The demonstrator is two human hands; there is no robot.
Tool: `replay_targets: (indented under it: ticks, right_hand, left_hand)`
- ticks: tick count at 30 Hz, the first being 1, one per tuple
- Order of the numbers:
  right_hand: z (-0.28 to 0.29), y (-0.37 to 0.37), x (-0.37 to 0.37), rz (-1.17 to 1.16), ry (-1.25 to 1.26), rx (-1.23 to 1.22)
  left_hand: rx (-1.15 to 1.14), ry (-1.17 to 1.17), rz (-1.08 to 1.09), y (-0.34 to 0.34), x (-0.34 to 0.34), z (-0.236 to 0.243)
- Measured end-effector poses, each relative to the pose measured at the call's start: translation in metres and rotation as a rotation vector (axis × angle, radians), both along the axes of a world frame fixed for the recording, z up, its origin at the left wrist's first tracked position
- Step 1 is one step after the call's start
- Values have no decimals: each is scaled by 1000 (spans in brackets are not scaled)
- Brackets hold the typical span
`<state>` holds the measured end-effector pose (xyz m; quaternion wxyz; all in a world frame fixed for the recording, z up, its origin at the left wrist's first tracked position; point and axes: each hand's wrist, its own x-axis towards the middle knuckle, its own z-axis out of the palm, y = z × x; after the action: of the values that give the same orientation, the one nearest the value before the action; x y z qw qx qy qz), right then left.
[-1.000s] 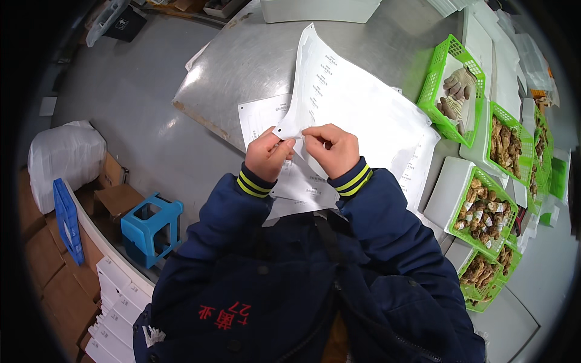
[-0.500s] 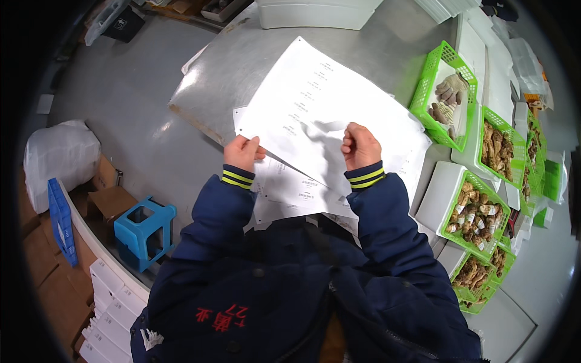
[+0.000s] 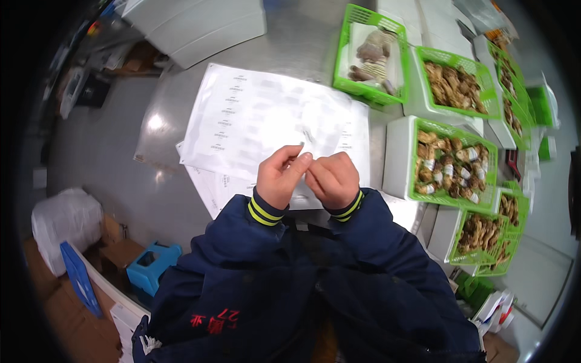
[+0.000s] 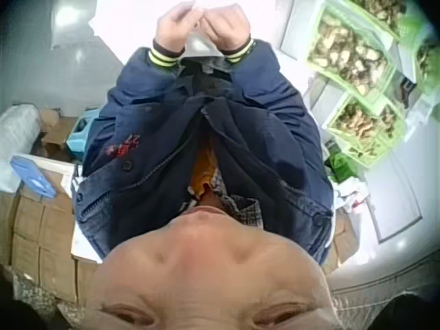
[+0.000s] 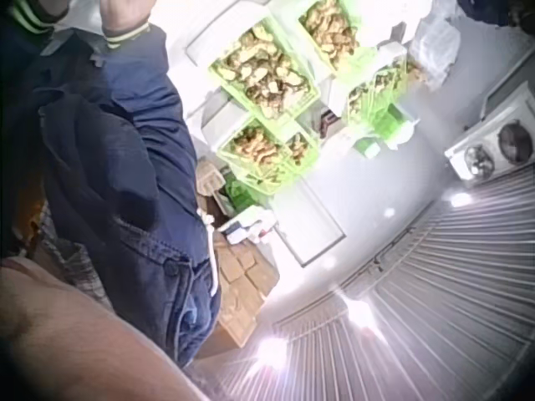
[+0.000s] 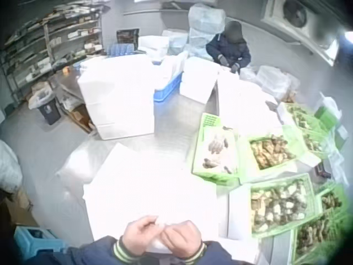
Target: The person picks mushrooms from green baskets, wraps small paper labels around their stems, and places them back. They repeatedly flip through a stack of printed sheets on the table while handling the mushrooms.
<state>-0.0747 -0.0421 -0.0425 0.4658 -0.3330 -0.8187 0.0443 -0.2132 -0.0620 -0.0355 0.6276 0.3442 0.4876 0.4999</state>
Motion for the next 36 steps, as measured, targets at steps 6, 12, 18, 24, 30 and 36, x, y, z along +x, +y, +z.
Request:
replay_targets:
  ticks: [6, 12, 18, 24, 30, 36]
  right_hand:
    - [20, -17, 95, -70, -21, -49]
    - [50, -36, 215, -444, 406, -643]
    - [63, -38, 296, -243, 597, -921]
    - [56, -55, 333, -185, 523, -938]
    - [39, -78, 348, -351, 678, -841]
    - [40, -90, 375, -539, 898, -672]
  left_hand:
    - [122, 126, -73, 7, 85, 7]
    - [372, 406, -260, 10, 149, 25]
    - [591, 551, -397, 8, 199, 49]
    - [555, 608, -524, 13, 219, 43]
    - [307, 468, -536, 32, 248, -5]
    - [1014, 1061, -374, 94, 281, -19]
